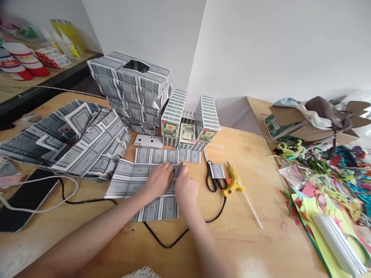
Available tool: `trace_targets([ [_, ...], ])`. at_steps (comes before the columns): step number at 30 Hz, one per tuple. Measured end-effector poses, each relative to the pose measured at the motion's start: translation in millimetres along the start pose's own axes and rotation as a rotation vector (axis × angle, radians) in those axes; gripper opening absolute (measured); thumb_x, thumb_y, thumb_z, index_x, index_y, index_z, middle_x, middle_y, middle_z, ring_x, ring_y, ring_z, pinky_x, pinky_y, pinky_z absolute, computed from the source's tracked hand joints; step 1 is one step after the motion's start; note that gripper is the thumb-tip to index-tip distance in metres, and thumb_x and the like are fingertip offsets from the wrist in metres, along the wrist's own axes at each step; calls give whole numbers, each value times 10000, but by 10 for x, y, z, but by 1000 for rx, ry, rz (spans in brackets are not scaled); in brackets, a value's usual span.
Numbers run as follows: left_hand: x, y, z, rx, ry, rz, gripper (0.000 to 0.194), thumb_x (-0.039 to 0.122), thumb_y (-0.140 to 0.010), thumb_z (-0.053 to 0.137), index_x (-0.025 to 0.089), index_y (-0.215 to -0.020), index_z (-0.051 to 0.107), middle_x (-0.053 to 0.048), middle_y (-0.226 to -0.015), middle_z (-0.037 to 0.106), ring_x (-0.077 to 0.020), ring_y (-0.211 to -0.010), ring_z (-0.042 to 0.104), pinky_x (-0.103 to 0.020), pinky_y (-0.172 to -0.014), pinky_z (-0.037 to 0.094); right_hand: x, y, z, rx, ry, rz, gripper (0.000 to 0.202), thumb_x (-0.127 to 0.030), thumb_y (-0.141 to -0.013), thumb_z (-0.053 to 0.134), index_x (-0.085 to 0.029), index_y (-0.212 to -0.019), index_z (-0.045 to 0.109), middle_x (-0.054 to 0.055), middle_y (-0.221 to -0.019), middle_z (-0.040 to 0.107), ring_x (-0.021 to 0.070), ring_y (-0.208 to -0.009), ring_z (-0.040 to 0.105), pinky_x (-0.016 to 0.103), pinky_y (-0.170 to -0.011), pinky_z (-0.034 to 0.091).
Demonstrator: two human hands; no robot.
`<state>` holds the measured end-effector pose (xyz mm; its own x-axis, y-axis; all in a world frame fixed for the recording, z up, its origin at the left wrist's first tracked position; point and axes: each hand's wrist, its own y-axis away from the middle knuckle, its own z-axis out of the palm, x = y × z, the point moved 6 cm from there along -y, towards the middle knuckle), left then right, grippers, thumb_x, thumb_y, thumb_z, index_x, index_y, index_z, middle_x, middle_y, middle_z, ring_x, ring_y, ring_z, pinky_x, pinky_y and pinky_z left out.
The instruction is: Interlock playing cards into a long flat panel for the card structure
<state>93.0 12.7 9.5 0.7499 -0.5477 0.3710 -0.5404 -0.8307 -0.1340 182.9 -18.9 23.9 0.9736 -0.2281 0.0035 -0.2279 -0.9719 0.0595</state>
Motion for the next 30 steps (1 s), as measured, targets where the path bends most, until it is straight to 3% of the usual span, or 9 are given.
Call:
trace_targets([
  [3, -14, 3, 19, -6, -10, 12, 128, 127, -816, 398, 177, -771, 507, -75, -815, 525, -227, -789, 513, -377, -717, 407, -184, 19, -67, -20, 24, -25, 217, -78, -861, 290, -122, -934, 490, 122, -636, 634, 233, -550, 647, 261, -451, 396],
  [8, -8, 3, 37, -2, -25, 53, 124, 101, -791, 421, 184, -794, 514, -64, -813, 530, -219, -790, 515, -361, -729, 413, -321, 26, -94, -32, 10, -17, 234, -66, -857, 271, -127, -923, 488, 124, -659, 631, 219, -557, 643, 254, -452, 393],
  [11, -22, 3, 26, -2, -26, 20, 132, 123, -816, 399, 184, -762, 503, -63, -801, 529, -215, -782, 521, -361, -718, 420, -237, 52, -62, -53, -85, 7, 205, -71, -842, 296, -129, -931, 472, 115, -699, 628, 220, -617, 645, 262, -492, 421],
  [14, -26, 15, 0, 21, 3, -9, 164, 162, -860, 350, 179, -793, 498, -62, -811, 527, -213, -796, 527, -367, -725, 429, -79, 104, -46, -8, -325, -37, 192, -98, -809, 355, -118, -970, 456, 141, -855, 624, 230, -780, 632, 296, -602, 468],
  [17, -55, 30, -43, 74, 117, -51, 183, 154, -863, 343, 178, -966, 492, -65, -922, 539, -208, -868, 533, -370, -770, 442, 117, 176, -24, 59, -710, -91, 334, -151, -779, 410, -130, -1112, 405, 123, -1013, 601, 195, -900, 599, 294, -719, 479],
  [20, -87, 25, -106, 134, 334, -49, 323, 147, -869, 326, 201, -1174, 417, -74, -1140, 511, -201, -1064, 489, -374, -896, 423, 251, 249, 80, 26, -896, -75, 260, -206, -792, 399, -165, -1031, 493, 68, -915, 617, 164, -789, 601, 266, -674, 477],
  [22, -83, 0, -131, 131, 506, 3, 402, 147, -878, 295, 226, -1269, 348, -58, -1295, 438, -179, -1208, 397, -359, -999, 364, 288, 289, 117, 62, -869, -63, 189, -240, -802, 401, -175, -909, 542, 58, -854, 606, 166, -765, 588, 266, -671, 465],
  [25, -44, -55, -91, 26, 679, 73, 491, 137, -872, 272, 245, -1350, 257, -18, -1417, 324, -147, -1303, 284, -326, -1079, 278, 262, 317, 155, 90, -736, -74, 175, -270, -824, 392, -183, -803, 542, 51, -788, 603, 173, -742, 585, 264, -668, 439],
  [30, -13, -110, 62, -78, 680, 63, 593, 47, -784, 286, 215, -1352, 290, -11, -1405, 356, -132, -1280, 333, -313, -1086, 283, 234, 293, 257, 43, -543, -54, 218, -332, -859, 376, -180, -810, 525, 37, -669, 623, 165, -602, 587, 232, -538, 371],
])
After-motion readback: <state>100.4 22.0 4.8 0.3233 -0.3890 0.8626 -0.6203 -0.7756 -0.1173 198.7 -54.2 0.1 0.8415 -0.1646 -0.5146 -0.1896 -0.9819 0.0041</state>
